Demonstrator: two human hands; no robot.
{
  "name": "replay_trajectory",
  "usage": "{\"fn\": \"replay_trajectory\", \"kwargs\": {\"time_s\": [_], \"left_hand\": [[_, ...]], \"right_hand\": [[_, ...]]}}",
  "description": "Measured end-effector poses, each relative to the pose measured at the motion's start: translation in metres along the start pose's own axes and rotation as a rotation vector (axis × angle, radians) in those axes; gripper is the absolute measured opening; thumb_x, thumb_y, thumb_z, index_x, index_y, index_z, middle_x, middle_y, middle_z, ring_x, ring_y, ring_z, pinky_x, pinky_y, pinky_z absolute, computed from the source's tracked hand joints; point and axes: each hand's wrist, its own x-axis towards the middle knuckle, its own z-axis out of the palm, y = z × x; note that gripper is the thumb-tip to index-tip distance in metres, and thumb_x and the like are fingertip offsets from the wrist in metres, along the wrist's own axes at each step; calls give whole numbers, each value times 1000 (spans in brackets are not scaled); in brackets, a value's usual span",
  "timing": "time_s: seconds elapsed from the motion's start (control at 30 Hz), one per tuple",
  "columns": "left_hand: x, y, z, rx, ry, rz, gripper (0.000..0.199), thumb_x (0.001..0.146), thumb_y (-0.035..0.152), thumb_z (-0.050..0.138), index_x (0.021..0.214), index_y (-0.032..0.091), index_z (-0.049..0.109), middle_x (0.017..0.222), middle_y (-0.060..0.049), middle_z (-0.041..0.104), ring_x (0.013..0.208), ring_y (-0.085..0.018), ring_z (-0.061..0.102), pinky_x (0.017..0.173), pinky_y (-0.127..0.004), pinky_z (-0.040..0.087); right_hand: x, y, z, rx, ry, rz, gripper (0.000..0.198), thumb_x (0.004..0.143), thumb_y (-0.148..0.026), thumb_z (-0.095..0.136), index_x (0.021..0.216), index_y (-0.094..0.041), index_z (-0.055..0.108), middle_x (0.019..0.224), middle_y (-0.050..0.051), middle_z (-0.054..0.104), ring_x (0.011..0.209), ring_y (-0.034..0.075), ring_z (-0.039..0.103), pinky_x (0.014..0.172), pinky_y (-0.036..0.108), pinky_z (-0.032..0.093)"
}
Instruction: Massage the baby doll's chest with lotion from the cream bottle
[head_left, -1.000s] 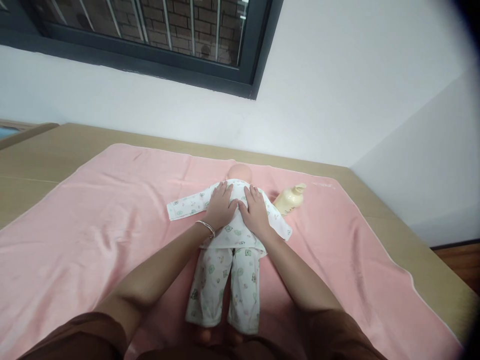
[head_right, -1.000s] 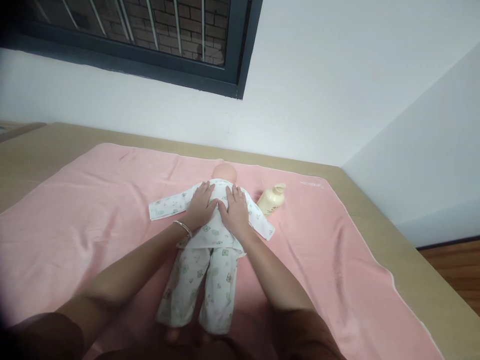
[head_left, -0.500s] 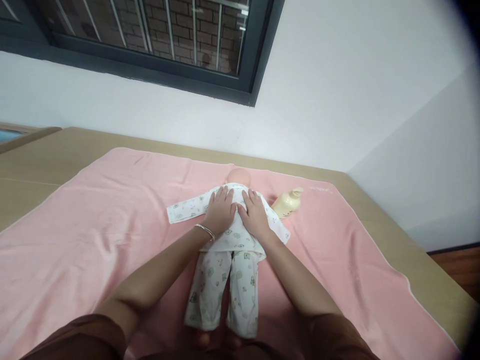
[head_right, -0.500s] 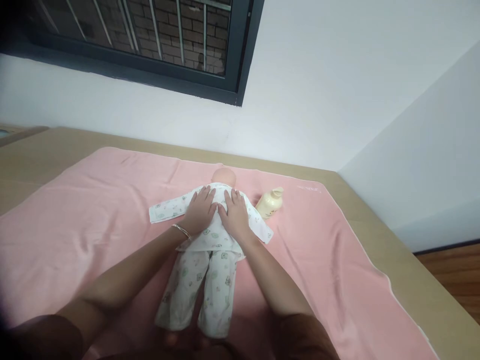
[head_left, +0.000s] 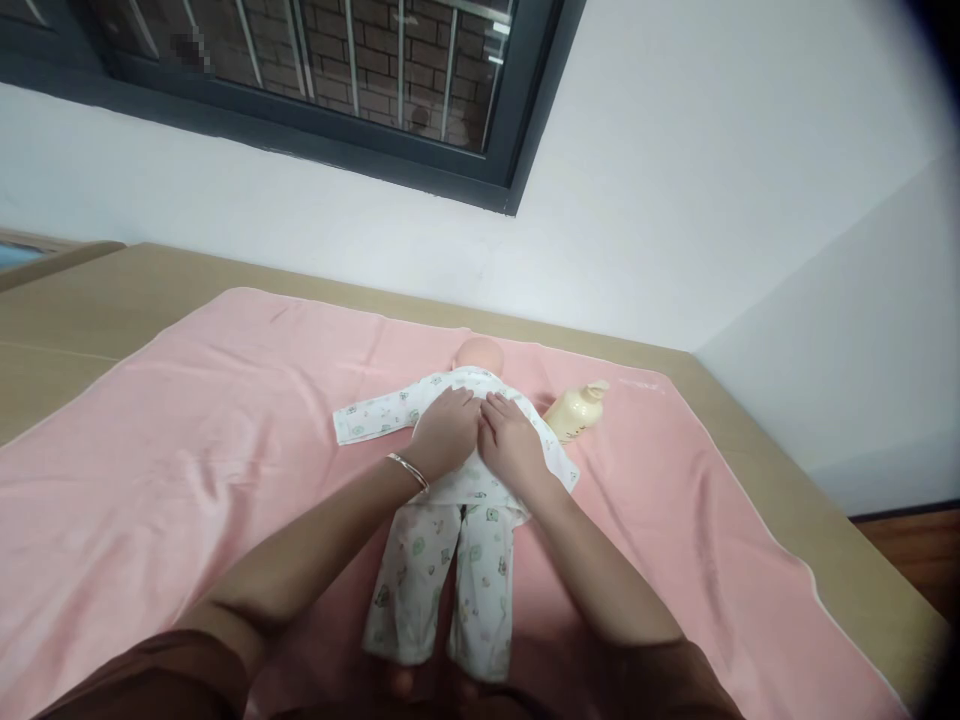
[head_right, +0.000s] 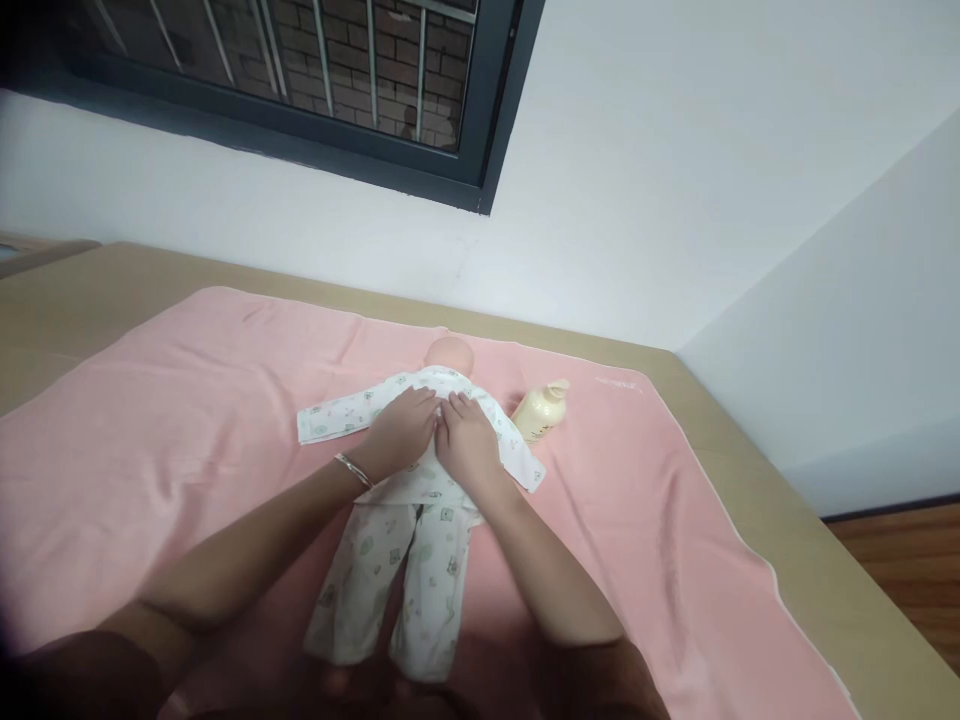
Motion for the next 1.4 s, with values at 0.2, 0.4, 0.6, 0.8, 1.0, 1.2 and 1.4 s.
{"fn": "replay_trajectory", "kwargs": {"time_s": [0.2, 0.4, 0.6, 0.8, 1.0, 1.2, 1.4], "left_hand": [[5, -34, 32, -79, 129, -230, 46, 92, 40, 46, 127, 9, 52, 136, -19, 54, 130, -30, 47, 110, -46, 38], [-7, -17, 29, 47, 59, -271, 53, 93, 36, 44, 135, 4, 44, 144, -26, 45, 139, -37, 36, 111, -55, 32], [-1, -14, 18, -49, 25, -48, 41, 91, 13, 34, 125, 9, 56, 134, -17, 58, 133, -25, 47, 116, -47, 31], [4, -33, 33, -60, 25, -198, 57, 94, 35, 41, 139, 0, 41, 150, -23, 40, 143, -31, 33, 117, -48, 29], [-9, -20, 22, 38, -18, -206, 55, 94, 33, 39, 138, 0, 41, 146, -27, 42, 140, -35, 35, 111, -55, 33], [-6, -11, 7, 51, -27, -47, 35, 90, 13, 35, 113, 7, 61, 123, -20, 63, 129, -29, 50, 113, -47, 33], [3, -32, 33, -105, 90, -132, 44, 96, 26, 33, 133, 8, 50, 143, -17, 50, 139, -27, 40, 117, -47, 31]], "right_hand": [[19, 42, 17, 57, 17, 147, 52, 100, -39, 32, 140, -10, 49, 148, 15, 44, 142, 27, 35, 115, 47, 30], [7, 13, 11, -63, 11, 61, 48, 96, -25, 35, 139, -9, 49, 149, 16, 43, 144, 30, 29, 118, 50, 23], [2, -2, 10, 29, -38, -46, 48, 96, -22, 35, 141, -15, 49, 146, 9, 49, 142, 24, 35, 119, 45, 25], [21, 40, 23, 52, 10, 149, 58, 101, -43, 30, 145, -9, 41, 153, 16, 36, 145, 28, 27, 117, 48, 24], [9, 11, 12, -88, -35, 99, 52, 99, -29, 32, 142, -2, 43, 150, 22, 39, 144, 32, 28, 118, 50, 21], [-3, -16, 7, -47, -58, -45, 50, 93, -20, 38, 139, -5, 49, 146, 17, 47, 141, 27, 36, 119, 44, 24], [12, 19, 20, 101, 7, 46, 50, 99, -35, 35, 141, -12, 48, 151, 13, 42, 144, 26, 30, 118, 49, 23]]}}
